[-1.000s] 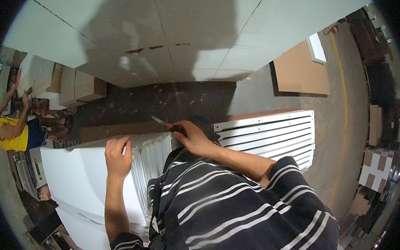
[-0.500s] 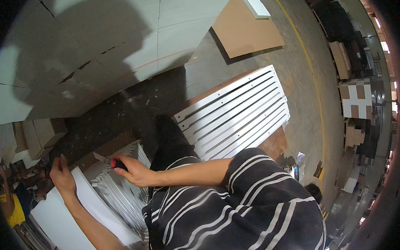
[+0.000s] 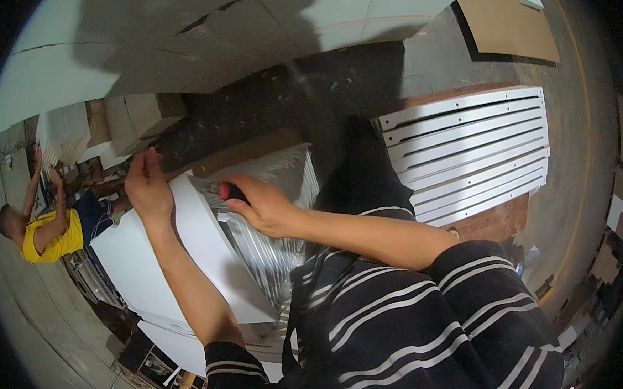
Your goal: The person uses a utility knife to cut large white sheets on a workbench. They repeatedly score and snap the sheets, separating them into smaller pieces and stacking the cut sections.
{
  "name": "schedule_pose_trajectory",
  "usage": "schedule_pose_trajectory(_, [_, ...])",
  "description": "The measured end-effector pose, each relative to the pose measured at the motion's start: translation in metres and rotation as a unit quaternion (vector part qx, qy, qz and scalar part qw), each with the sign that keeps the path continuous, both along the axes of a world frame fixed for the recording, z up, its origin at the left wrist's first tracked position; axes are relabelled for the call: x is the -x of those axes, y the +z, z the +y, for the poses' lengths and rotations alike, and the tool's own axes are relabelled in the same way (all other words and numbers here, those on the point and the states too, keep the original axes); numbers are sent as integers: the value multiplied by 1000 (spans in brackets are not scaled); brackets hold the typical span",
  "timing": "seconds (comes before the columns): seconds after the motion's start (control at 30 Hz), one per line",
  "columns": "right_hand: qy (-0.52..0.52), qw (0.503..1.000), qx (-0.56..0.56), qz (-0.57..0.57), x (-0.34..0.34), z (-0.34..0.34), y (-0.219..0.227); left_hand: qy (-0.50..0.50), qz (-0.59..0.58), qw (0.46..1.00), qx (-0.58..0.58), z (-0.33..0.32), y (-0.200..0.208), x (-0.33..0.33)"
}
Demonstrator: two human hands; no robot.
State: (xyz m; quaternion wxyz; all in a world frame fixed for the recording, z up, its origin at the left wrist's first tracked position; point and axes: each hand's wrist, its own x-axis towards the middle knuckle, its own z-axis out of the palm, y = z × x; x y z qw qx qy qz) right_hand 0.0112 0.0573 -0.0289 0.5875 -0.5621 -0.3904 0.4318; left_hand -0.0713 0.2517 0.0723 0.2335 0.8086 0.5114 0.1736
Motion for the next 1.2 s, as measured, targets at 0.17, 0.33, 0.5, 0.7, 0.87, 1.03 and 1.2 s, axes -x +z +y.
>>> schedule_pose_trajectory(0.17, [-19,999,-33,5,4,15,7,4,19,1000,-22,-2,3,-1])
schedule_pose_trajectory(0.33, [-45,997,-63,27,5,17,8,39,54,998,13,-5,7,0])
schedule_pose_trajectory(0.5, [-44,997,-53,32,2,14,9,-7,18,999,-50,-5,3,-3])
schedule_pose_trajectory(0.7, [-68,996,-53,12,5,12,10,-17,46,998,-46,-2,1,2])
schedule_pose_trajectory(0.87, [-72,996,-57,21,4,11,8,-34,43,996,-64,-1,1,0])
schedule_pose_trajectory(1.03, [-48,995,-55,66,1,6,9,-21,35,998,-50,-2,0,-1])
schedule_pose_trajectory(1.2, [-49,998,-15,27,2,-1,2,-8,38,998,-39,-4,0,0])
